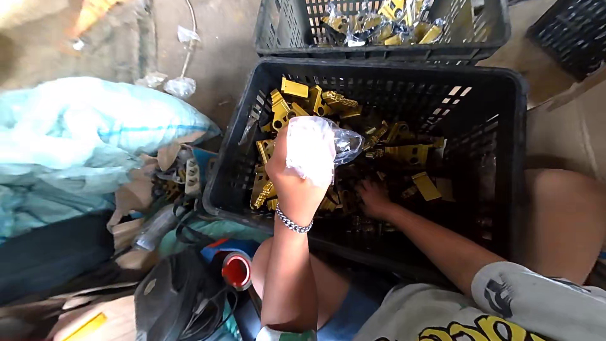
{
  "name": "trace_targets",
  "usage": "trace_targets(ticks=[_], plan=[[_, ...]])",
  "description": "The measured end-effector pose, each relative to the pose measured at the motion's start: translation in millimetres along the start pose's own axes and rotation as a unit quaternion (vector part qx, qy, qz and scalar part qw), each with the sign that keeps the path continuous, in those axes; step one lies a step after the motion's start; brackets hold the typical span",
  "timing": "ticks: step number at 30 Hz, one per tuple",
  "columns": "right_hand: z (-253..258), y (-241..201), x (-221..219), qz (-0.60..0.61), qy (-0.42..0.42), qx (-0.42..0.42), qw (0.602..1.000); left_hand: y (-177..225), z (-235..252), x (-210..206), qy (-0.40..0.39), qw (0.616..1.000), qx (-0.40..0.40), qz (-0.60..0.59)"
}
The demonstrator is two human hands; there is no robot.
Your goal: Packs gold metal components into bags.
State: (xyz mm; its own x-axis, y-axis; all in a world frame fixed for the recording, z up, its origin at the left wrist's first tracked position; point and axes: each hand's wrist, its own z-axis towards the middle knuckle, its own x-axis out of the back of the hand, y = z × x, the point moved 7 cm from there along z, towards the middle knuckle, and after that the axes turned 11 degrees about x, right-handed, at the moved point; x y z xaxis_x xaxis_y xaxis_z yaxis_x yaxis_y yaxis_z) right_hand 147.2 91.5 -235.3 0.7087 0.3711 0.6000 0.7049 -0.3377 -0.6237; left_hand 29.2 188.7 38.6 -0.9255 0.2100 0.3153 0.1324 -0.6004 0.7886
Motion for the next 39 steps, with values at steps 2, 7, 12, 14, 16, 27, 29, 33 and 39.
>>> trace_targets(ticks=[2,7,12,14,16,27,29,33,39], plan=[[14,-13,8,0.027,-0.001,0.025,0.999,3,1,1,-0.009,1.0,-0.007,0.009],[32,-26,-12,0.002,-0.048,0.025,0.999,2,0,1,-0.003,1.0,0.009,-0.001],[24,-30,-2,0.013,-0.062,0.019,0.998,-14,1,6,0.029,0.986,0.133,-0.098],[22,-26,0,0.003,-0.063,0.038,0.997,-15,0,5,0.026,0.981,0.143,-0.126],[20,-17,1,0.008,-0.049,0.048,0.998,-15,-2,2,0.023,0.98,0.146,-0.135],[-147,-4,148,0.31,0.414,0.154,0.842,-8,-6,-15,0.008,0.996,0.063,-0.062],[-182,-19,181,0.311,0.504,0.251,0.766,-8,-7,-23,-0.002,0.997,0.049,-0.056],[-186,-67,186,0.312,0.359,0.293,0.829,-12,-19,-44,-0.027,0.992,0.092,-0.084],[-126,-89,146,0.041,0.428,0.222,0.875,-11,-43,-70,-0.075,0.897,0.339,-0.274]])
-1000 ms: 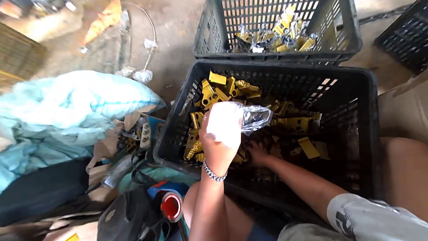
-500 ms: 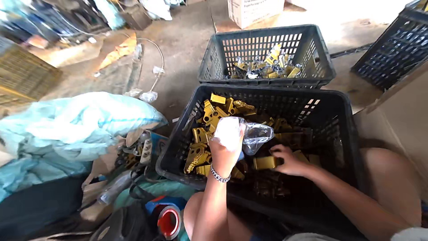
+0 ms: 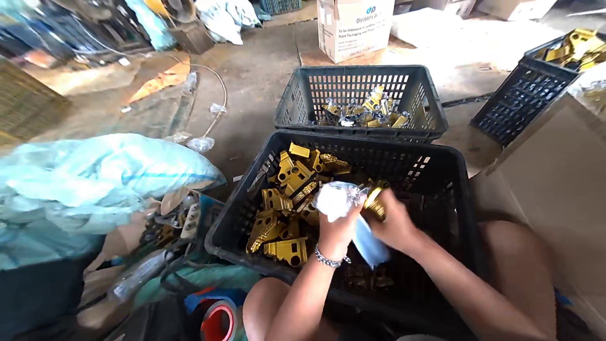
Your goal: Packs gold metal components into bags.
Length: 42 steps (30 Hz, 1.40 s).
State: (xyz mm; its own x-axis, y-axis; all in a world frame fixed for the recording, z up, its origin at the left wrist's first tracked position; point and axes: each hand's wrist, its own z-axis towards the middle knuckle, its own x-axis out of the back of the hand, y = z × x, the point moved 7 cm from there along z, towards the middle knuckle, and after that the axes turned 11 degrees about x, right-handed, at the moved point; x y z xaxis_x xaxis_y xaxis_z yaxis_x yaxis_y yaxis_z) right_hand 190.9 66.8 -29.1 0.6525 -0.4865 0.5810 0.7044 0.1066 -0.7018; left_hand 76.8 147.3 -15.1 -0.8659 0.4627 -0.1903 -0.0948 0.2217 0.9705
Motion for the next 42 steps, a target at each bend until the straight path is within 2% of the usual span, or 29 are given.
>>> trace_targets(ticks=[2,3,4,6,7,9,10,11,13,15,17,20,22,24,26,27,28,29,30,31,32,35,36,38,42], plan=[[-5,3,-27,-0.04,-0.118,-0.02,0.992,-8,3,7,0.013,0.999,0.013,0.031],[-4,7,-32,-0.044,-0.147,-0.035,0.987,-12,5,8,0.005,0.998,0.002,0.07],[-1,13,-31,-0.037,-0.149,-0.047,0.987,-15,5,7,-0.006,0.991,-0.027,0.129],[9,27,-26,0.023,-0.099,-0.064,0.993,-16,1,-1,-0.027,0.96,-0.106,0.259],[12,32,-24,0.071,-0.101,-0.101,0.987,-16,0,-4,-0.026,0.945,-0.146,0.292],[14,35,-22,0.188,-0.135,-0.2,0.952,-11,2,0,0.011,0.928,-0.204,0.312],[15,32,-19,0.243,-0.134,-0.22,0.935,-6,6,6,0.046,0.92,-0.234,0.311],[16,28,-13,0.274,-0.12,-0.219,0.929,-1,10,12,0.073,0.916,-0.251,0.305],[17,28,4,0.233,-0.054,-0.176,0.955,3,11,10,0.062,0.918,-0.259,0.295],[14,34,16,0.112,-0.007,-0.11,0.988,-6,-3,-12,-0.044,0.923,-0.238,0.3],[7,39,17,0.024,-0.015,-0.055,0.998,-13,-13,-30,-0.127,0.919,-0.204,0.311],[-9,44,10,0.032,-0.137,-0.131,0.981,-13,-8,-28,-0.175,0.918,-0.102,0.341],[-20,49,2,0.074,-0.23,-0.183,0.953,-18,-8,-26,-0.205,0.924,-0.035,0.321],[-28,55,-3,0.058,-0.338,-0.153,0.927,-24,-3,-21,-0.198,0.951,0.05,0.233],[-30,56,5,-0.007,-0.439,-0.105,0.892,-15,1,-5,-0.137,0.972,0.14,0.129],[-23,53,21,-0.032,-0.421,-0.09,0.902,-8,3,5,-0.099,0.976,0.164,0.101],[-12,48,44,-0.048,-0.342,-0.08,0.935,-3,7,14,-0.065,0.98,0.165,0.089],[2,42,70,-0.064,-0.221,-0.065,0.971,-1,11,20,-0.05,0.983,0.152,0.094],[14,39,91,-0.086,-0.092,-0.041,0.991,-2,14,21,-0.055,0.984,0.132,0.111],[23,36,101,-0.101,-0.011,-0.024,0.995,-6,16,18,-0.07,0.981,0.112,0.14],[28,32,97,-0.092,0.008,-0.015,0.996,-12,15,14,-0.088,0.976,0.104,0.17],[23,15,48,0.04,-0.107,-0.002,0.993,-25,11,-6,-0.128,0.961,0.079,0.233],[18,12,37,0.108,-0.113,-0.023,0.987,-26,9,-10,-0.133,0.962,0.062,0.231],[10,9,31,0.198,-0.086,-0.087,0.972,-25,6,-12,-0.122,0.971,0.031,0.204],[2,5,28,0.247,-0.065,-0.077,0.964,-25,10,-6,-0.067,0.98,-0.027,0.183]])
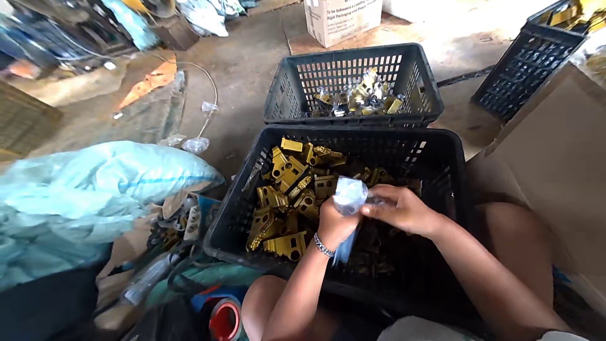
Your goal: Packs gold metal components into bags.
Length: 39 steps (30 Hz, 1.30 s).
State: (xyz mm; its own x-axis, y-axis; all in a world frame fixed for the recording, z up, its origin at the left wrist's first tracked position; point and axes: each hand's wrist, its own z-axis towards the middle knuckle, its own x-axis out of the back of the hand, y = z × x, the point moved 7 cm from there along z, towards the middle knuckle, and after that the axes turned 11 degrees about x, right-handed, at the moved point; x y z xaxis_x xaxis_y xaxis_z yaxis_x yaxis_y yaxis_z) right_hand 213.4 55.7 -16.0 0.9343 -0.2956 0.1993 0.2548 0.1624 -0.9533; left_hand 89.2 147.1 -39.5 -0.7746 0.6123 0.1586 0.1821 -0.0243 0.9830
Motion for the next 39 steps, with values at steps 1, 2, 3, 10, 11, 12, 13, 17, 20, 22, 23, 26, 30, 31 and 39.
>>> trace_targets(ticks=[1,2,3,10,11,12,13,17,20,22,23,26,30,31,39], plan=[[1,1,2,-0.014,0.004,-0.009,1.0,0,0,-1,0.012,1.0,-0.018,-0.004],[3,0,3,-0.042,0.0,-0.004,0.999,0,0,-4,0.021,0.999,-0.035,0.001],[4,-1,3,-0.071,-0.008,0.013,0.997,-1,0,-7,0.023,0.999,-0.041,0.001],[-10,21,10,0.024,-0.042,-0.113,0.992,7,-7,-19,-0.167,0.968,0.133,-0.131],[-14,23,10,0.048,-0.05,-0.126,0.99,4,-8,-21,-0.184,0.968,0.135,-0.104],[-16,24,10,0.06,-0.065,-0.123,0.988,1,-8,-24,-0.197,0.968,0.134,-0.079],[-17,25,10,0.057,-0.074,-0.111,0.989,1,-8,-25,-0.198,0.971,0.127,-0.051],[-21,35,19,0.081,-0.001,-0.149,0.986,5,16,17,0.013,0.979,0.011,0.202],[-27,43,14,0.084,0.09,-0.182,0.975,-5,21,31,0.021,0.988,0.062,0.14],[-27,36,-6,0.025,0.023,-0.114,0.993,-8,3,-4,-0.121,0.986,0.114,-0.011],[-25,32,-17,0.003,-0.03,-0.067,0.997,-9,-4,-19,-0.177,0.974,0.125,-0.057],[-21,33,-17,0.003,-0.155,-0.12,0.981,-4,-4,-19,-0.195,0.976,0.078,-0.052],[1,46,35,-0.035,-0.079,-0.175,0.981,6,8,18,-0.02,0.967,-0.075,0.244],[9,53,53,-0.076,-0.036,-0.168,0.982,5,12,28,0.018,0.96,-0.068,0.273],[36,207,57,-0.409,-0.22,-0.289,0.837,-9,21,28,0.035,0.998,0.045,0.014]])
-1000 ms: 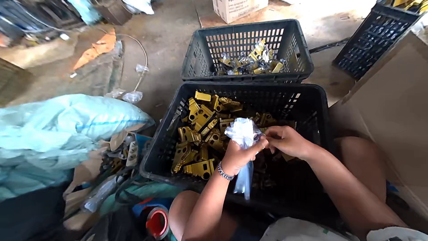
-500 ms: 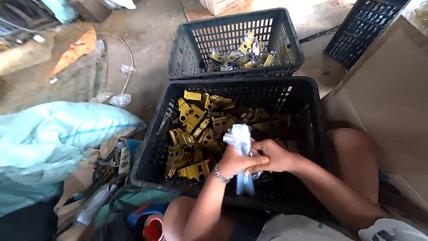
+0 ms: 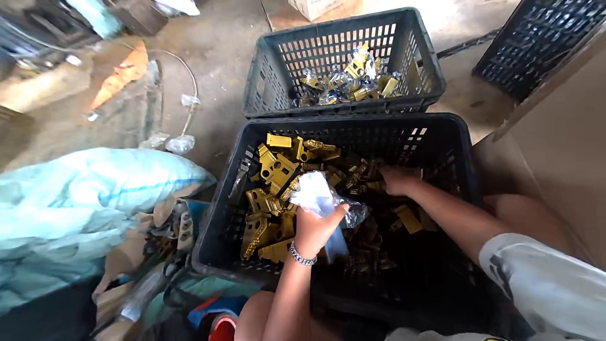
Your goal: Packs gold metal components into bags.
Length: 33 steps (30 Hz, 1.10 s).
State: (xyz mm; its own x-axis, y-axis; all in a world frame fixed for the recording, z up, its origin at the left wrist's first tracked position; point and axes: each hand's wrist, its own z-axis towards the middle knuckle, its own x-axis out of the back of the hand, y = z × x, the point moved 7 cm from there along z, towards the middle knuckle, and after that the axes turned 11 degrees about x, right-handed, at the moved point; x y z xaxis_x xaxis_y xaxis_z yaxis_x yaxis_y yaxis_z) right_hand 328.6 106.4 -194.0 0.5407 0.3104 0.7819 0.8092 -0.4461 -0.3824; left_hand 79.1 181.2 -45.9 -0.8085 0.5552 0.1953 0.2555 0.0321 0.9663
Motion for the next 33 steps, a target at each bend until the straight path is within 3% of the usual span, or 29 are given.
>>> trace_targets(ticks=[2,4,6,8,9,11,13,14,16,17,20,22,24,26,29,33], plan=[[7,-1,-26,-0.08,-0.052,0.024,0.995,-6,0,1,0.007,1.0,0.022,0.014],[4,-17,-22,-0.111,-0.052,0.077,0.989,-8,1,3,0.026,0.999,0.014,0.038],[-7,-33,9,-0.058,0.014,0.099,0.993,-9,3,3,0.04,0.998,0.014,0.05],[-30,-43,48,0.081,0.155,0.087,0.981,-13,5,1,0.052,0.998,0.026,0.039],[-48,-46,64,0.181,0.233,0.082,0.952,-14,7,-1,0.062,0.997,0.031,0.028],[-91,-56,71,0.442,0.323,0.087,0.832,-16,8,-5,0.077,0.996,0.05,0.002],[-123,-79,52,0.679,0.263,0.125,0.674,-14,5,-12,0.074,0.995,0.053,-0.051],[-133,-93,39,0.737,0.21,0.154,0.624,-12,2,-16,0.068,0.993,0.047,-0.085],[-145,-112,23,0.787,0.159,0.196,0.563,-8,-3,-21,0.057,0.99,0.034,-0.128],[-149,-110,23,0.794,0.202,0.195,0.539,-8,-5,-20,0.054,0.988,0.045,-0.138],[-156,-78,31,0.766,0.334,0.144,0.53,-5,-9,-13,0.059,0.983,0.07,-0.16],[-159,-75,30,0.77,0.294,0.158,0.543,-3,-12,-11,0.052,0.982,0.07,-0.165],[-163,-95,23,0.776,0.216,0.199,0.559,-4,-17,-20,0.028,0.981,0.059,-0.182],[-162,-115,14,0.786,0.189,0.198,0.555,-4,-20,-28,0.007,0.984,0.03,-0.174],[-156,-106,15,0.806,0.272,0.15,0.505,-3,-16,-23,0.017,0.992,0.043,-0.114],[-159,-78,19,0.794,0.325,0.11,0.502,-1,-16,-16,0.025,0.997,0.038,-0.066]])
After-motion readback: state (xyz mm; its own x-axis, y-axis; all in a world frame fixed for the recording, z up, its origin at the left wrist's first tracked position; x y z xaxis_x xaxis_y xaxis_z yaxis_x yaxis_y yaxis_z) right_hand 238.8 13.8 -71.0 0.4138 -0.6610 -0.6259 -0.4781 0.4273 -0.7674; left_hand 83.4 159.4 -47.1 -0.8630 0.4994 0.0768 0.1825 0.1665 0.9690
